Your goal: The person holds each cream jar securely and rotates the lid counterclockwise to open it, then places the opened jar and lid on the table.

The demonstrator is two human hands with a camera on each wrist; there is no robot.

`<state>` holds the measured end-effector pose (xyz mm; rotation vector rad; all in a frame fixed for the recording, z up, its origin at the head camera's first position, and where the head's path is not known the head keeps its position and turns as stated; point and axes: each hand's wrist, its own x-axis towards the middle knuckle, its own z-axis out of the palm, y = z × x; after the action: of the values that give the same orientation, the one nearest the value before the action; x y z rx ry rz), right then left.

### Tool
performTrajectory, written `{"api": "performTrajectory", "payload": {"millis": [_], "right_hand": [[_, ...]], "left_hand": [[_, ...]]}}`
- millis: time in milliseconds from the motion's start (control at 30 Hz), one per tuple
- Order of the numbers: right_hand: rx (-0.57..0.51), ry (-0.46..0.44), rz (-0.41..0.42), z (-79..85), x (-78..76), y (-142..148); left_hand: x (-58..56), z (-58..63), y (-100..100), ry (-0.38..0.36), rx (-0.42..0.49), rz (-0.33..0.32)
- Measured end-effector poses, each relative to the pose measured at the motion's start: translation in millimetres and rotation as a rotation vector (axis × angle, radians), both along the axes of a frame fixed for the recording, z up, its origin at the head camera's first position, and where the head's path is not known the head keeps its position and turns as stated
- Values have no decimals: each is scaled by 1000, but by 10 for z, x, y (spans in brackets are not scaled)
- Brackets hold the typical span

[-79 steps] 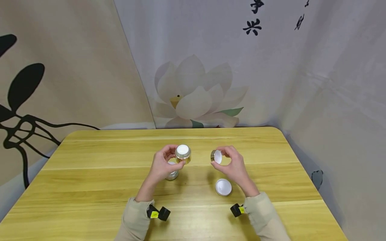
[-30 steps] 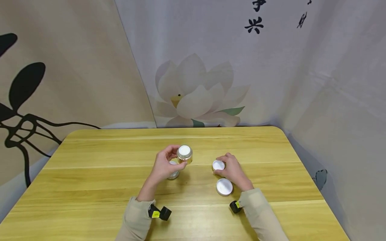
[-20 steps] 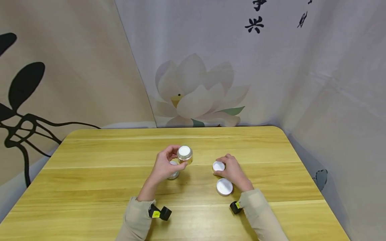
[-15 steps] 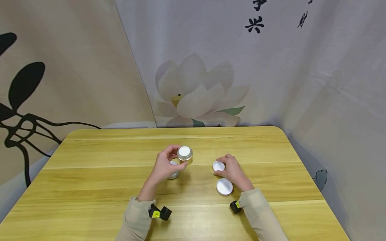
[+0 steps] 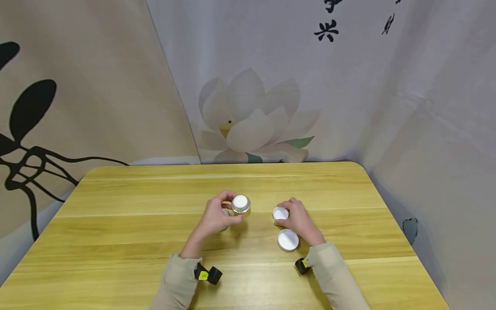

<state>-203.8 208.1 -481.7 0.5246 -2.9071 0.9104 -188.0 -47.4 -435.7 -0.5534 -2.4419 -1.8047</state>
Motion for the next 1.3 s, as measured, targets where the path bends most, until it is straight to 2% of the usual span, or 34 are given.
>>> {"api": "performTrajectory", "payload": {"millis": [300, 500, 900, 1100, 1300], "right_hand": [[7, 3, -1, 16, -7, -1], [5, 3, -5, 18, -9, 2], [-4, 8, -6, 17, -4, 4], [-6, 19, -1, 7, -3, -7], [5, 26, 0, -23, -11, 0]], "left_hand": [[17, -69, 87, -34, -175, -15], [14, -98, 141, -62, -243, -31], [17, -185, 221, -57, -298, -7], [18, -247, 250, -17, -323, -3], [25, -268, 268, -40, -317, -2]]}}
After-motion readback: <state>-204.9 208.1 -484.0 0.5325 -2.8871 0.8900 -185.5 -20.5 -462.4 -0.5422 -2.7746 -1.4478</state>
